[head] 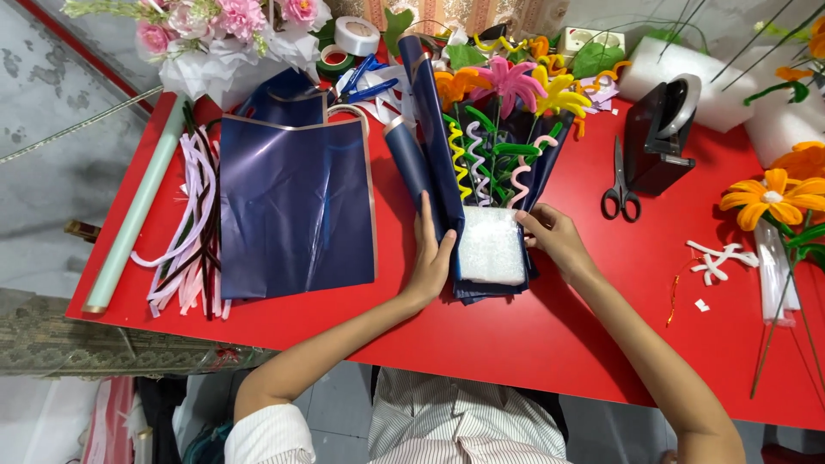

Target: The person wraps a bouquet of artificial flowers in blue wrapping paper on a red table. They fold the paper around the stems and secure it with a stapler, then adjust the arrangement and add a second layer of paper.

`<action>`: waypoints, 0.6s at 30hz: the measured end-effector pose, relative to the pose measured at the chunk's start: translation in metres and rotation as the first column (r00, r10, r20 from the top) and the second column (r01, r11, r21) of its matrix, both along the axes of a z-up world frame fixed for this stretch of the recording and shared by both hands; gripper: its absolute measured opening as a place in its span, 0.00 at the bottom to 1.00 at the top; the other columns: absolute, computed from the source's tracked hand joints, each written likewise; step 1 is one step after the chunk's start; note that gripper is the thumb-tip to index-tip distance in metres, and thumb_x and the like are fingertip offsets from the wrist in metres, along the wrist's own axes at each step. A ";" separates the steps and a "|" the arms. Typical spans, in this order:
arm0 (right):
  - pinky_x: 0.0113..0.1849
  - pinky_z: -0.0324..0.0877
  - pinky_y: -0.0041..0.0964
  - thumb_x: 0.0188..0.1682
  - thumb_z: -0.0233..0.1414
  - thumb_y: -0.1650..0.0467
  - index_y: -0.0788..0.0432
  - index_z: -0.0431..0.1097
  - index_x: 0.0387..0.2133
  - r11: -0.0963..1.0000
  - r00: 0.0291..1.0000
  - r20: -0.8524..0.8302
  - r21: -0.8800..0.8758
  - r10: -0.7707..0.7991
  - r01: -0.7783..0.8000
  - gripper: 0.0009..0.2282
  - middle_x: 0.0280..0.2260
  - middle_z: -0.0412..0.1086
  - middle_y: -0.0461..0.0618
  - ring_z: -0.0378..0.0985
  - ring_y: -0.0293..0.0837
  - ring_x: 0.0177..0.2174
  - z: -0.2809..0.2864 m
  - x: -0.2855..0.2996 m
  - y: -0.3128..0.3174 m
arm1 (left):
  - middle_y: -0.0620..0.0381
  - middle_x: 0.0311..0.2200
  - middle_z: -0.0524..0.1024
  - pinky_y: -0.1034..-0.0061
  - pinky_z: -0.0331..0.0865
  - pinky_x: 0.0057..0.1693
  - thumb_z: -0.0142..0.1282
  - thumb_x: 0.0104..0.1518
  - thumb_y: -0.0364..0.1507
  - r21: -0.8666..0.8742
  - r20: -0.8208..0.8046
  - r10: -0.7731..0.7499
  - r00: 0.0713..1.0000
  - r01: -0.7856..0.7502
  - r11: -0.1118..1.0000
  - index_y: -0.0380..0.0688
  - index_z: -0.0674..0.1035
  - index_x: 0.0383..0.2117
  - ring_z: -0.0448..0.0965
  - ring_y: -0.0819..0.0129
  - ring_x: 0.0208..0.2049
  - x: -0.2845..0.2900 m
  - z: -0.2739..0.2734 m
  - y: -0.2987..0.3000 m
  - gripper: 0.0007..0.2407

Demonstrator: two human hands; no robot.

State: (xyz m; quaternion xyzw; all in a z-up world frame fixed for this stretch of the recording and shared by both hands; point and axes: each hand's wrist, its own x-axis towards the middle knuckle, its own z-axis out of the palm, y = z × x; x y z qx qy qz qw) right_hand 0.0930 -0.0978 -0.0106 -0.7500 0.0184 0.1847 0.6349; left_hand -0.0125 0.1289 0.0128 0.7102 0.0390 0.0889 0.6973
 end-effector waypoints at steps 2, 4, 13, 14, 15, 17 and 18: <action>0.39 0.77 0.40 0.53 0.59 0.63 0.67 0.70 0.51 1.000 1.000 0.016 -0.027 -0.007 0.007 0.20 0.42 0.70 0.64 0.76 0.51 0.40 0.002 -0.003 0.002 | 0.33 0.70 0.30 0.41 0.29 0.69 0.38 0.68 0.31 0.011 0.037 0.015 0.999 -0.015 1.000 0.58 0.38 0.73 0.26 0.33 0.71 0.007 -0.002 0.001 0.30; 0.39 0.77 0.40 0.53 0.59 0.63 0.66 0.71 0.50 0.998 0.999 0.034 -0.053 -0.014 0.015 0.19 0.42 0.71 0.64 0.76 0.51 0.40 -0.003 -0.003 0.002 | 0.35 0.71 0.30 0.43 0.29 0.70 0.37 0.69 0.31 0.022 0.075 0.028 0.997 -0.030 0.999 0.54 0.38 0.73 0.27 0.35 0.71 0.011 -0.003 0.000 0.29; 0.33 0.79 0.37 0.53 0.60 0.68 0.66 0.75 0.44 0.995 0.980 0.192 -0.079 -0.049 0.065 0.13 0.34 0.74 0.63 0.77 0.46 0.31 -0.011 -0.005 0.005 | 0.45 0.73 0.29 0.55 0.27 0.72 0.33 0.69 0.30 -0.124 0.128 0.072 0.989 -0.056 0.991 0.46 0.39 0.72 0.28 0.49 0.73 0.015 -0.028 -0.004 0.27; 0.33 0.79 0.37 0.52 0.60 0.68 0.66 0.75 0.44 0.995 0.978 0.204 -0.077 -0.053 0.070 0.12 0.33 0.74 0.63 0.77 0.47 0.31 -0.006 -0.008 0.007 | 0.45 0.69 0.39 0.55 0.35 0.71 0.37 0.68 0.31 -0.012 0.101 0.081 0.992 -0.081 0.997 0.47 0.46 0.71 0.39 0.48 0.70 0.013 -0.031 0.001 0.26; 0.32 0.79 0.38 0.52 0.60 0.68 0.66 0.75 0.43 0.994 0.975 0.215 -0.076 -0.056 0.074 0.12 0.33 0.74 0.64 0.78 0.47 0.30 0.000 -0.010 0.008 | 0.45 0.66 0.49 0.54 0.44 0.70 0.40 0.67 0.32 0.101 0.075 0.094 0.993 -0.102 0.990 0.48 0.53 0.70 0.50 0.48 0.68 0.012 -0.033 0.006 0.24; 0.32 0.79 0.38 0.52 0.60 0.68 0.67 0.75 0.43 0.994 0.972 0.225 -0.071 -0.065 0.083 0.12 0.33 0.74 0.64 0.78 0.48 0.30 0.009 -0.015 0.011 | 0.48 0.56 0.53 0.60 0.52 0.61 0.42 0.67 0.34 0.131 0.043 0.110 0.993 -0.114 0.985 0.49 0.54 0.71 0.55 0.56 0.54 0.010 -0.039 0.011 0.25; 0.32 0.79 0.38 0.52 0.60 0.68 0.67 0.74 0.43 0.994 0.970 0.232 -0.068 -0.072 0.090 0.12 0.33 0.74 0.64 0.77 0.48 0.30 0.012 -0.018 0.013 | 0.52 0.47 0.57 0.65 0.61 0.51 0.44 0.68 0.36 0.161 0.009 0.128 0.992 -0.128 0.979 0.51 0.54 0.71 0.59 0.64 0.40 0.009 -0.042 0.014 0.25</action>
